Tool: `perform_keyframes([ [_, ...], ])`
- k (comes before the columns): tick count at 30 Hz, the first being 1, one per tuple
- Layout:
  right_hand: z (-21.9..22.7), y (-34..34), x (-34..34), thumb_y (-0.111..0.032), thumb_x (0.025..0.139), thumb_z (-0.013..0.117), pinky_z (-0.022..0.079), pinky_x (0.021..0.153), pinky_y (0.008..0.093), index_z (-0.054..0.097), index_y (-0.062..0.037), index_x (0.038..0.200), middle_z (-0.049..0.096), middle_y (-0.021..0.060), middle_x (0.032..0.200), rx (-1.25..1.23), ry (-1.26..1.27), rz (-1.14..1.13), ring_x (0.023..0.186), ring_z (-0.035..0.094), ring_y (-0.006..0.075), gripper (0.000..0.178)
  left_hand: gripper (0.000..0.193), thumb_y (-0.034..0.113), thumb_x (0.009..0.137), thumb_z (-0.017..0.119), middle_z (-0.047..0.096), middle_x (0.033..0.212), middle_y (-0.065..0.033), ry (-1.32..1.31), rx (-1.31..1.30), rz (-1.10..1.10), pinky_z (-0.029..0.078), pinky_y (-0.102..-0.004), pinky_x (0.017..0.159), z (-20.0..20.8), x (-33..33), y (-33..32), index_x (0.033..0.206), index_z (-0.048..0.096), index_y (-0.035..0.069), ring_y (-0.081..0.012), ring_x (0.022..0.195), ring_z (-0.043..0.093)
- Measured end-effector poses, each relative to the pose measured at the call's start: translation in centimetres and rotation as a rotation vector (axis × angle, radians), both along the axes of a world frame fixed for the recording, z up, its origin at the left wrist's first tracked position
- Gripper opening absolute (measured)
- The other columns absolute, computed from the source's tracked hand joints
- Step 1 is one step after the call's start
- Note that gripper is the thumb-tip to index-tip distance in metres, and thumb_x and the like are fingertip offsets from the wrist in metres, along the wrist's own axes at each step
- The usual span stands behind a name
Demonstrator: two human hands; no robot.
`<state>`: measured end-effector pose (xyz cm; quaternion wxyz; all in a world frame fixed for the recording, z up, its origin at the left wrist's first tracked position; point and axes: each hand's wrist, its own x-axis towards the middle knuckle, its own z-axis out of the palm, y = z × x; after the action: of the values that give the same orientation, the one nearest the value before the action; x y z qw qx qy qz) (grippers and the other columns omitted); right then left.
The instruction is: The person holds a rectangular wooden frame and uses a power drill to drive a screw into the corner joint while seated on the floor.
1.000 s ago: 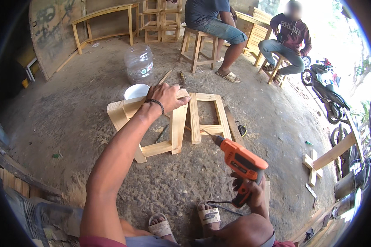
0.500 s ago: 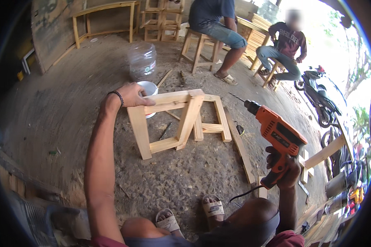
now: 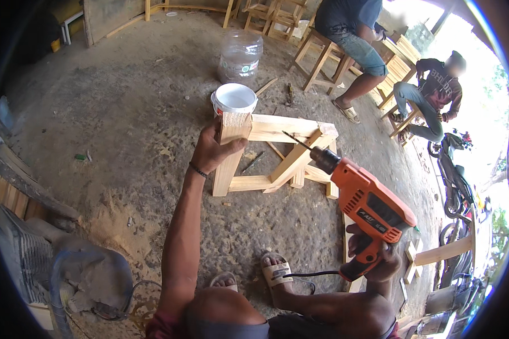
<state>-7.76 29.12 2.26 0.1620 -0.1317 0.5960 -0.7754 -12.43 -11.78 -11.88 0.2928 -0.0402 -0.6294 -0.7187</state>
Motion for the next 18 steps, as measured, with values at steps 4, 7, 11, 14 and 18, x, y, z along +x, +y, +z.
perform_keyframes([
  [4, -0.7, -1.2, -0.6, -0.031, 0.076, 0.081, 0.061, 0.067, 0.0356, 0.040, 0.0107, 0.146, 0.068, 0.0314, 0.114, 0.073, 0.074, -0.001, 0.080, 0.073, 0.0292, 0.091, 0.046, 0.021, 0.084, 0.085, 0.073, 0.111, -0.0076, 0.002, -0.025, 0.031, 0.058, -0.0320, 0.087, 0.5, -0.8, -0.3, 0.123, 0.067, 0.003, -0.0147, 0.099, 0.070],
  [7, -0.8, -0.8, -1.4, -0.032, 0.076, 0.082, 0.060, 0.070, 0.0349, 0.043, 0.0088, 0.146, 0.069, 0.0266, 0.114, 0.146, 0.182, 0.013, 0.084, 0.072, 0.0257, 0.089, 0.045, 0.019, 0.082, 0.086, 0.074, 0.107, -0.0060, -0.053, -0.007, 0.164, 0.058, -0.0325, 0.085, 1.0, -2.1, 1.1, 0.120, 0.069, 0.003, -0.0138, 0.095, 0.070],
  [11, -0.5, -0.7, -1.6, -0.027, 0.077, 0.082, 0.059, 0.076, 0.0351, 0.045, 0.0056, 0.146, 0.070, 0.0190, 0.112, 0.225, 0.168, 0.096, 0.089, 0.071, 0.0229, 0.085, 0.040, 0.014, 0.076, 0.090, 0.075, 0.100, -0.0059, 0.053, 0.125, 0.203, 0.059, -0.0334, 0.081, -1.3, -2.0, 2.2, 0.109, 0.072, 0.001, -0.0139, 0.089, 0.071],
  [14, -1.1, -1.6, -1.3, -0.016, 0.083, 0.081, 0.058, 0.076, 0.0339, 0.043, 0.0028, 0.148, 0.069, 0.0161, 0.113, 0.108, 0.118, 0.170, 0.092, 0.069, 0.0204, 0.078, 0.040, 0.010, 0.077, 0.088, 0.073, 0.101, -0.0063, -0.014, 0.084, 0.416, 0.059, -0.0320, 0.079, -2.0, -0.8, 0.5, 0.110, 0.069, 0.001, -0.0142, 0.089, 0.070],
  [18, -1.0, -0.5, -1.0, -0.019, 0.086, 0.081, 0.057, 0.079, 0.0322, 0.042, 0.0017, 0.147, 0.068, 0.0142, 0.116, 0.200, 0.059, 0.225, 0.094, 0.069, 0.0180, 0.076, 0.037, 0.011, 0.082, 0.086, 0.072, 0.105, -0.0075, 0.008, -0.036, 0.390, 0.058, -0.0324, 0.081, -1.2, -1.1, 1.1, 0.112, 0.067, -0.001, -0.0143, 0.092, 0.069],
])
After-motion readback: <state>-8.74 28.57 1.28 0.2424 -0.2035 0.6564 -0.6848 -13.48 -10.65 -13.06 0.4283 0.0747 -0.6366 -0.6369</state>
